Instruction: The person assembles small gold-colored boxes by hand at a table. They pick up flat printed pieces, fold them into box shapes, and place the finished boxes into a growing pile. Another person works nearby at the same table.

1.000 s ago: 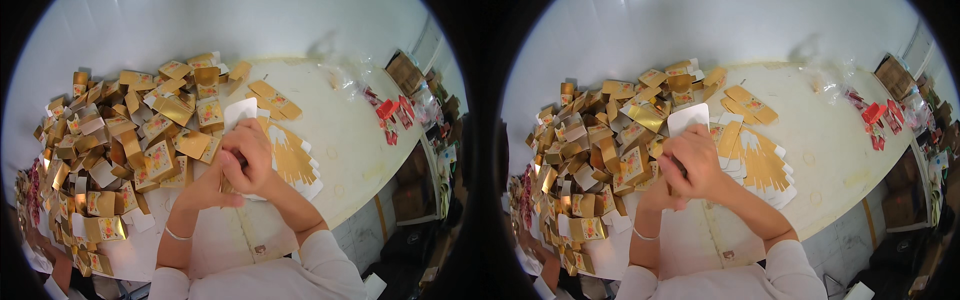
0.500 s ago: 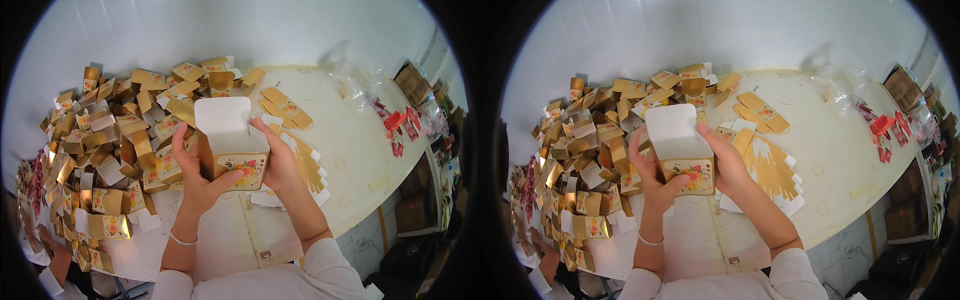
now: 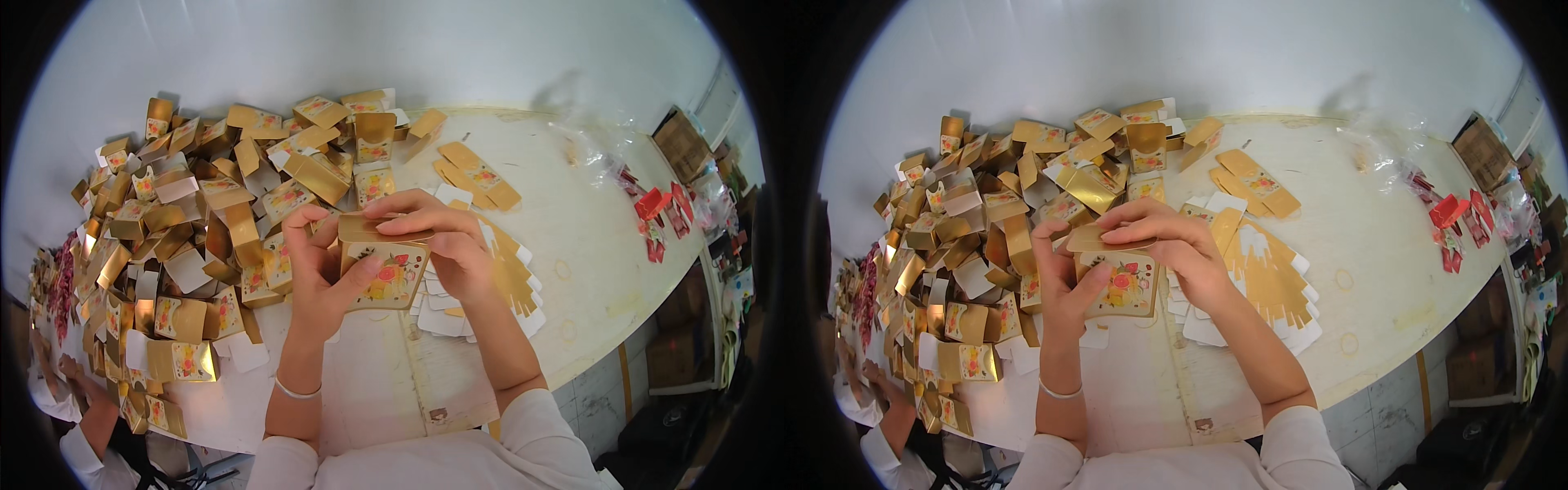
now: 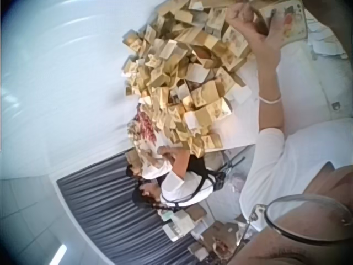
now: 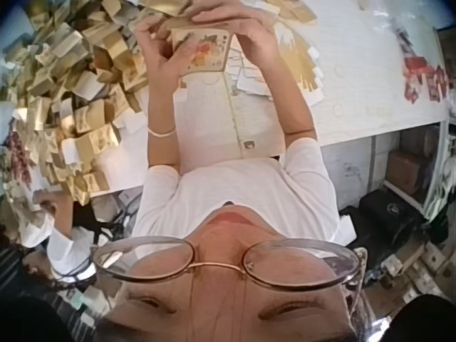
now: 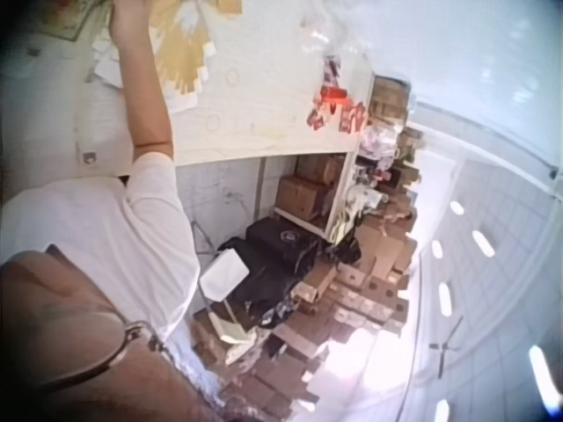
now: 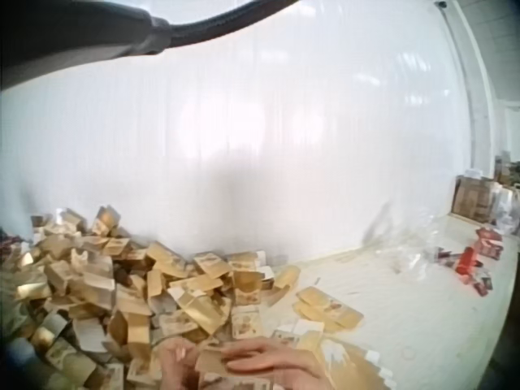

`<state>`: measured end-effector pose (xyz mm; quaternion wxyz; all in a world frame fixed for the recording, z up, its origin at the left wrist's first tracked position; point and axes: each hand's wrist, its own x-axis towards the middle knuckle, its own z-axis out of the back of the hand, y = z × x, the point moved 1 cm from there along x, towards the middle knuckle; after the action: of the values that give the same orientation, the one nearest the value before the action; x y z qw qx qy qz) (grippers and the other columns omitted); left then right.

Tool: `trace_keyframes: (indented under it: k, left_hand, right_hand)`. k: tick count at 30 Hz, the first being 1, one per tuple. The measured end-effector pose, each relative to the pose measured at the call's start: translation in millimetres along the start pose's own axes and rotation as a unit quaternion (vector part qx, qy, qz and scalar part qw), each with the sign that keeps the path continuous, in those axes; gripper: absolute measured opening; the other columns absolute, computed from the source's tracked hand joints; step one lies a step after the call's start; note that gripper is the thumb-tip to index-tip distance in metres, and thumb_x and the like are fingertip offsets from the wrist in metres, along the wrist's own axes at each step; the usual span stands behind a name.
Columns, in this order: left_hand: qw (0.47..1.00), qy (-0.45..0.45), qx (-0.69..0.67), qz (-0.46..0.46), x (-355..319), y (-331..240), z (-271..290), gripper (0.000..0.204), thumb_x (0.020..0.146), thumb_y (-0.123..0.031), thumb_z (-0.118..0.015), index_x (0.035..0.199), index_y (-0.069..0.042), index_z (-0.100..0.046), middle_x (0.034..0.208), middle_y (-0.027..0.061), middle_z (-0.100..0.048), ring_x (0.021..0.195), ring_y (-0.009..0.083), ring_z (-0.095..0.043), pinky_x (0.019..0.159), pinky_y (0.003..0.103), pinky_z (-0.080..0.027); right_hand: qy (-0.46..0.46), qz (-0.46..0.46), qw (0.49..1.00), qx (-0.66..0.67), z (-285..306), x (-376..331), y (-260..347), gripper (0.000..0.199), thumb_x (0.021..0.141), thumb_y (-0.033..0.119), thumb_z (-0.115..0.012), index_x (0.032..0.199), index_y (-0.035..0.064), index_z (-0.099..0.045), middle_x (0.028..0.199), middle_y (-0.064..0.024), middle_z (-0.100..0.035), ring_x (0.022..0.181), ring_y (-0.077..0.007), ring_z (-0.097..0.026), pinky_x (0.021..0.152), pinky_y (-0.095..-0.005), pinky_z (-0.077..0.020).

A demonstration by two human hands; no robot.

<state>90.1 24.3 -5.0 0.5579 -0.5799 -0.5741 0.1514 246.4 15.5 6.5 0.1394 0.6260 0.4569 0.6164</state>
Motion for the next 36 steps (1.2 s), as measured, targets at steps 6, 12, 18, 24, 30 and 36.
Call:
trace_keyframes:
  k: [6, 12, 18, 24, 30, 36]
  left_hand:
    - [0.998, 0.018, 0.022, 0.058, 0.1, -3.0, -3.7, 0.067, 0.073, 0.004, -0.064, 0.124, -0.01, -0.023, 0.108, 0.0138, -0.05, 0.091, 0.0187, -0.057, 0.071, 0.027, -0.049]
    - [0.996, 0.063, 0.028, 0.061, -0.1, -4.7, -1.2, 0.071, 0.073, 0.003, -0.064, 0.129, -0.009, -0.021, 0.109, 0.0138, -0.051, 0.092, 0.0178, -0.057, 0.072, 0.026, -0.049]
    - [0.996, 0.043, 0.032, 0.065, -0.2, -6.5, 1.5, 0.07, 0.075, 0.0, -0.063, 0.131, -0.009, -0.021, 0.108, 0.0117, -0.052, 0.093, 0.0156, -0.057, 0.071, 0.025, -0.049]
    - [0.993, -0.034, 0.078, 0.081, 1.8, -0.9, 15.9, 0.032, 0.081, -0.006, -0.059, 0.111, -0.004, -0.048, 0.108, 0.0081, -0.053, 0.091, 0.012, -0.055, 0.072, 0.021, -0.045]
    - [0.734, -0.157, 0.561, -0.349, -47.3, -102.5, 56.7, 0.028, 0.077, -0.014, -0.063, 0.101, -0.004, -0.052, 0.105, 0.0116, -0.055, 0.097, 0.0218, -0.052, 0.079, 0.032, -0.048]
    - [0.432, -0.285, 0.846, -0.129, -33.3, -234.0, 294.7, 0.042, 0.082, -0.019, -0.062, 0.117, -0.001, -0.048, 0.114, 0.0191, -0.052, 0.09, 0.0255, -0.058, 0.078, 0.034, -0.047]
  right_hand:
    - [-0.049, -0.066, 0.988, -0.127, -5.3, -2.0, 11.4, 0.016, 0.082, 0.004, -0.055, 0.095, -0.001, -0.063, 0.1, -0.0097, -0.058, 0.092, -0.0155, -0.054, 0.077, -0.0271, -0.0445]
    - [-0.068, -0.137, 0.987, -0.05, 4.3, -0.1, 9.4, 0.021, 0.078, -0.005, -0.055, 0.096, 0.001, -0.063, 0.098, -0.0063, -0.058, 0.088, -0.0119, -0.055, 0.074, -0.0243, -0.0464]
    - [-0.013, -0.059, 0.993, -0.098, 0.9, -1.8, 7.6, 0.02, 0.079, -0.002, -0.055, 0.097, 0.0013, -0.063, 0.1, -0.0088, -0.058, 0.087, -0.0138, -0.056, 0.07, -0.0228, -0.0464]
    - [0.048, 0.028, 0.947, -0.315, -19.4, -4.5, 2.9, 0.03, 0.083, 0.015, -0.055, 0.109, 0.0001, -0.055, 0.111, -0.0139, -0.053, 0.102, -0.0221, -0.05, 0.083, -0.0324, -0.0421]
    - [-0.215, -0.046, 0.962, -0.162, 29.8, -5.9, 13.9, 0.021, 0.086, 0.014, -0.05, 0.101, 0.0014, -0.059, 0.103, -0.0048, -0.058, 0.101, -0.0142, -0.05, 0.087, -0.0288, -0.0377]
    - [-0.089, -0.23, 0.756, -0.606, 85.5, -15.5, -50.0, 0.029, 0.08, 0.028, -0.054, 0.088, 0.0014, -0.062, 0.093, -0.0081, -0.058, 0.092, -0.0225, -0.053, 0.081, -0.0352, -0.0401]
